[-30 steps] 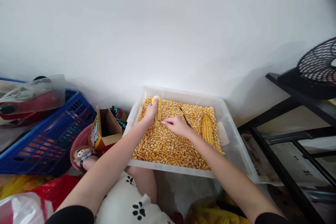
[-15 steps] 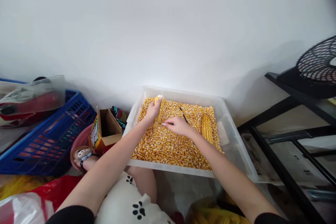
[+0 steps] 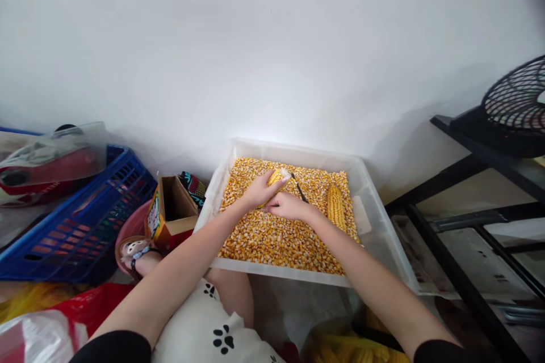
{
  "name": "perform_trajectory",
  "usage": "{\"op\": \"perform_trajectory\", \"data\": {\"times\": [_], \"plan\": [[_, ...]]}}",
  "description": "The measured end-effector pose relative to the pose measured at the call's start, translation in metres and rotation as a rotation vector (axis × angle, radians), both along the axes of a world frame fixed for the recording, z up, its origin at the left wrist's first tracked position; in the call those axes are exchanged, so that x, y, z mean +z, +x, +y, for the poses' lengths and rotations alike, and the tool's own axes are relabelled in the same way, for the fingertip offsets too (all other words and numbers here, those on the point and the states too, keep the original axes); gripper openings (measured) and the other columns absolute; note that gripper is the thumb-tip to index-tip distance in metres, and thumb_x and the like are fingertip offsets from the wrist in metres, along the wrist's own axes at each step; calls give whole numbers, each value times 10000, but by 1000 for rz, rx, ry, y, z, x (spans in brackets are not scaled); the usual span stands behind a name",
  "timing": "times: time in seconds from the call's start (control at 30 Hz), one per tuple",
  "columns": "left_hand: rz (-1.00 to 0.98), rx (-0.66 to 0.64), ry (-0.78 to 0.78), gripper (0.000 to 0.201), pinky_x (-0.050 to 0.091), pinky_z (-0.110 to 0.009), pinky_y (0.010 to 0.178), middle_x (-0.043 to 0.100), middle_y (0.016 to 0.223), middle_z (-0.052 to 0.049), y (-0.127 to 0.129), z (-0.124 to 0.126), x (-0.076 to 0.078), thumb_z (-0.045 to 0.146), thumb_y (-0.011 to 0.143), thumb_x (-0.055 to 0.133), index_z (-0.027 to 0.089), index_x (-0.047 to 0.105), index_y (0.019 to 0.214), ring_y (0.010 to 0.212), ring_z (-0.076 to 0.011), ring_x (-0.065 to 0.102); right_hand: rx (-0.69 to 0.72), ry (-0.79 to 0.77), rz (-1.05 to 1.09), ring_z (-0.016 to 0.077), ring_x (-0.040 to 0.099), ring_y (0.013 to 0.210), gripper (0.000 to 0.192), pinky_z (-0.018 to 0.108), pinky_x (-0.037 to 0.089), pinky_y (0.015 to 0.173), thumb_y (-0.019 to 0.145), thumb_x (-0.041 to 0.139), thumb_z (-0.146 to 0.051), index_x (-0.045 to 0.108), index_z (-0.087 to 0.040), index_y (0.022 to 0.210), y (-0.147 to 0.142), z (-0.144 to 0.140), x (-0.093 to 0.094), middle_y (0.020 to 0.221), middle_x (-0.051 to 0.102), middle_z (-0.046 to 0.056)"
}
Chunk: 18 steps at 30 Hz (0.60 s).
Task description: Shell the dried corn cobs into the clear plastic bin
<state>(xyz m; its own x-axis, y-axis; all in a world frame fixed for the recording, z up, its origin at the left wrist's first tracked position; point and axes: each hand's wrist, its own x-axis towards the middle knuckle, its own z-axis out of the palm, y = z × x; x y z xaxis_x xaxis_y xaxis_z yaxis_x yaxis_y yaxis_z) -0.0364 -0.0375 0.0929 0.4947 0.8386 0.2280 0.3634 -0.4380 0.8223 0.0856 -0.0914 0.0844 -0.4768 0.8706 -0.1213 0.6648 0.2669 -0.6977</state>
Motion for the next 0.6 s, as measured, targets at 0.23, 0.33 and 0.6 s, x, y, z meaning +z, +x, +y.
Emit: {"op": "perform_trajectory", "data": {"times": [0.23,0.33,0.6], "plan": [[34,22,26,408,379,-270,669,568,688,-25,-1,2,-4,543,746,456,157,551,834,691,-176,524,-7,53,-25,79,378,486,253,210,240,501,756,483,-255,576,-125,559,1,-1,3,487,484,-23],[-38,86,19,391,376,-269,661,560,697,-18,-2,10,-8,536,760,443,160,546,797,677,-163,514,-48,100,-42,72,347,468,311,214,223,497,783,463,-304,575,-125,554,2,-1,6,463,454,-30],[-184,119,-41,387,386,-270,693,571,752,-27,-1,17,-7,522,763,452,148,547,798,734,-164,510,-38,95,-90,85,428,517,289,211,260,530,806,460,-307,643,-127,672,-1,-2,5,566,569,3]]}}
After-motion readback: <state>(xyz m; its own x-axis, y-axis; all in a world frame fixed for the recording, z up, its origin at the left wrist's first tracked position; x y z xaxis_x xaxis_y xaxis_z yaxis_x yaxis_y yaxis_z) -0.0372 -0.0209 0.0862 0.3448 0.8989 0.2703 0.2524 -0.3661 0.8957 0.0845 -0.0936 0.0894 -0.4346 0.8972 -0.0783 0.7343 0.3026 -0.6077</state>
